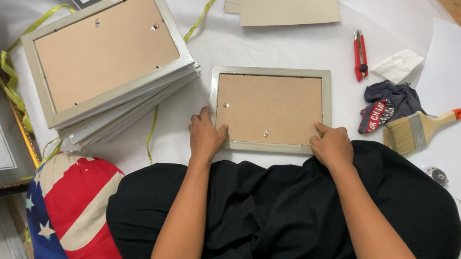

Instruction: Clean the glass and assemble the picture frame with backing

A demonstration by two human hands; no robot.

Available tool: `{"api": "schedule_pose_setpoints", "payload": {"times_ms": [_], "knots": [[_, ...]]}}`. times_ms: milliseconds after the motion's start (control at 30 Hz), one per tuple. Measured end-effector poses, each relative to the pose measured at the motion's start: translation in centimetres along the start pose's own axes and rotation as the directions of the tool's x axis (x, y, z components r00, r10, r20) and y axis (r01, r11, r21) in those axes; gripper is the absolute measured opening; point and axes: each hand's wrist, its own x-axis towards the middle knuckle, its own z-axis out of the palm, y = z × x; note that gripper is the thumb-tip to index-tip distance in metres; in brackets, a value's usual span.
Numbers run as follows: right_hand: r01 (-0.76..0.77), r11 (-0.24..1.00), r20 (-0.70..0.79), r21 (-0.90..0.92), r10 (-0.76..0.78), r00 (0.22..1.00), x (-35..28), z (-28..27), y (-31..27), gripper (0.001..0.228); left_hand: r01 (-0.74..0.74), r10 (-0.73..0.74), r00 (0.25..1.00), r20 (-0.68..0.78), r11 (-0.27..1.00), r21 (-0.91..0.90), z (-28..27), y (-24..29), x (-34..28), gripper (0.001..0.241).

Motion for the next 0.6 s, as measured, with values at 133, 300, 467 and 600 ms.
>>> {"api": "schedule_pose_setpoints", "payload": {"times_ms": [133,300,467,600], "knots": [[0.053,0.994,0.031,-0.097,-0.05,0.998,-0.9,-0.7,-1.0,0.06,0.045,-0.046,0.998,-0.041,0.999,-0.029,2.5,-3.1,2.1,0.075],[0.04,0.992,0.036,-0.116,-0.036,0.999,-0.9,-0.8,-0.8,0.063,0.042,-0.044,0.997,-0.058,0.999,-0.028,1.1,-1.4,0.0,0.077],[0.038,0.992,0.02,-0.12,-0.035,0.999,-0.2,0.5,0.0,0.063,0.044,-0.032,0.993,-0.11,0.993,0.109,1.3,-1.3,-1.2,0.074],[0.178,0.96,-0.052,-0.215,-0.193,0.98,0.1,1.6,0.6,0.052,-0.126,0.139,0.987,-0.08,0.981,0.151,0.3,-0.2,-2.6,0.049]]}}
